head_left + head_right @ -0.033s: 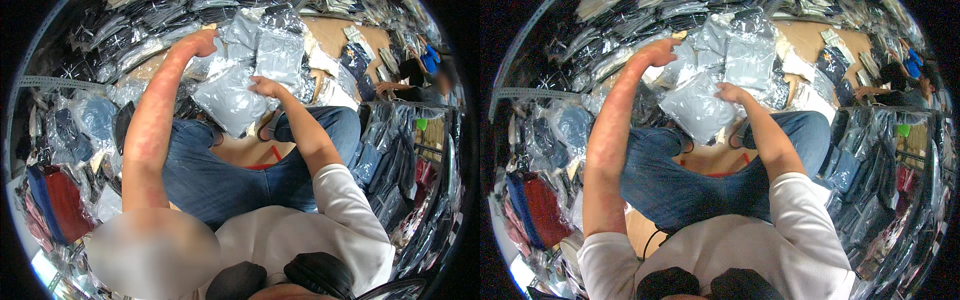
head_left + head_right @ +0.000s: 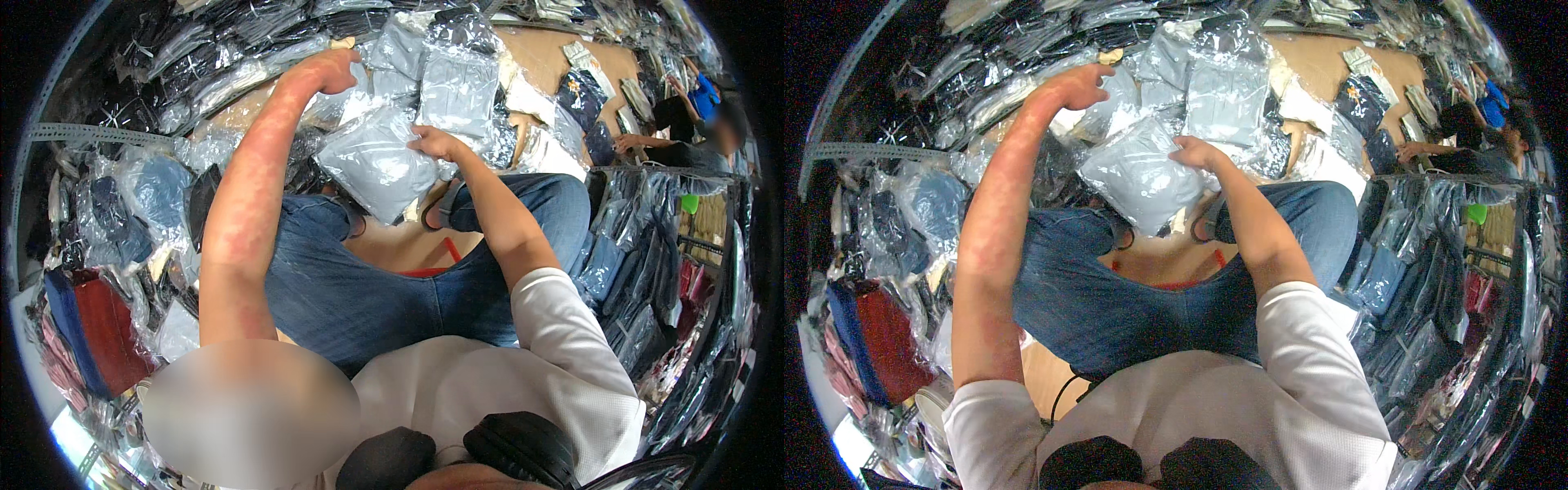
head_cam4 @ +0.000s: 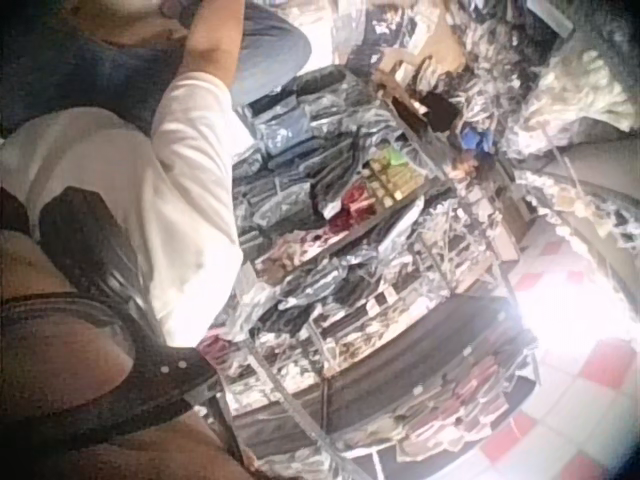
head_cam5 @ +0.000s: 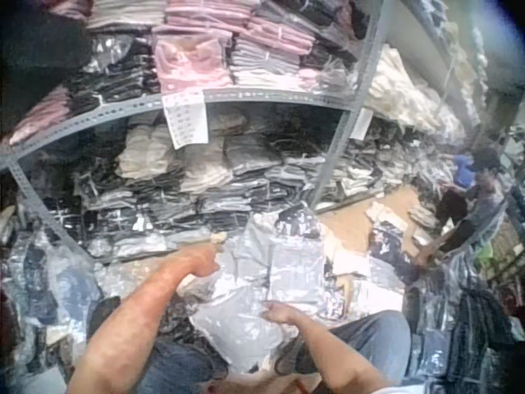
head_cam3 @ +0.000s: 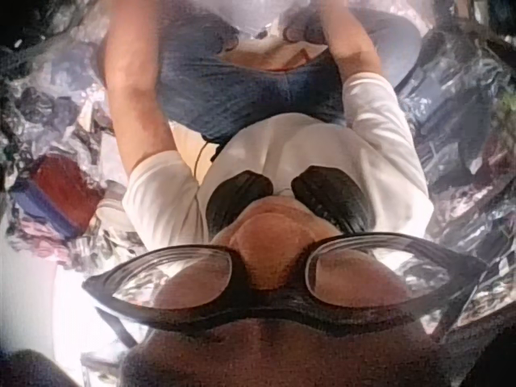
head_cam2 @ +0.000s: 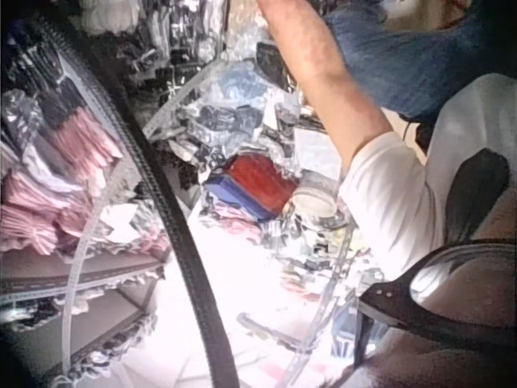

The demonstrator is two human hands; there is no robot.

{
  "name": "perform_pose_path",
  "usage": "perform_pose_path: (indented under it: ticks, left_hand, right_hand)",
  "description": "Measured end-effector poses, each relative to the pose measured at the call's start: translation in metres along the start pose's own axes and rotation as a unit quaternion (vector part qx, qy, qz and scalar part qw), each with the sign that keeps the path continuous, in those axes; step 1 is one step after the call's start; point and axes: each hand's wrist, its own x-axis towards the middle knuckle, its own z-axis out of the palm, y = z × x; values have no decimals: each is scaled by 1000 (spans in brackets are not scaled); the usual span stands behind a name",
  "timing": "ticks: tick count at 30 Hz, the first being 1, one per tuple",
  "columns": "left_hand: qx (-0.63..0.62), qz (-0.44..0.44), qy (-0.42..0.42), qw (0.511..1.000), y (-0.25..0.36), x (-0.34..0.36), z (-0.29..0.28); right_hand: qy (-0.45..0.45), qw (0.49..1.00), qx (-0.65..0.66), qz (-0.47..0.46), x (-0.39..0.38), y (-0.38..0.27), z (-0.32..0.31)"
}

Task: The person sits on a stool and packs various clothing items, including pants and shirts, into clear plastic bags. They fold the items, place them inside the bags, and secure the bags with white twist ties.

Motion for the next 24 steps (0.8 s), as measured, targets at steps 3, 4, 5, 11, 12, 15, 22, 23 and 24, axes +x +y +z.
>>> perform_pose_path:
  ticks: [3, 4, 5, 11, 12, 15, 22, 23, 24]
  left_hand:
    - [-2, -31, -30, 999, -11, -11, -1]
    - [-5, -39, -27, 999, -15, -11, 2]
    - [-7, -47, -24, 999, -18, -10, 5]
    - [-11, -44, -48, 998, -4, -4, 8]
    - [-5, -39, -53, 998, -7, -4, 12]
    - [-1, -43, -68, 997, -11, 1, 17]
    - [-2, -31, -71, 997, -8, 14, 27]
    - [-5, -37, -76, 996, -9, 9, 28]
    - [-8, -38, -79, 996, -9, 9, 29]
  right_hand:
    - [-8, 994, 34, 101, 8, -30, -3]
    - [-10, 991, 52, 121, 9, -40, -6]
    - [-23, 990, 62, 125, 7, -48, -6]
    - [35, 981, 139, 132, 14, -35, -22]
    - [91, 965, 190, 156, 15, -30, -27]
    - [225, 880, 346, 235, 22, 10, -48]
    - [263, 642, 655, 300, 36, 56, -65]
    - [241, 620, 683, 301, 35, 49, -66]
    - [263, 631, 670, 289, 34, 48, -64]
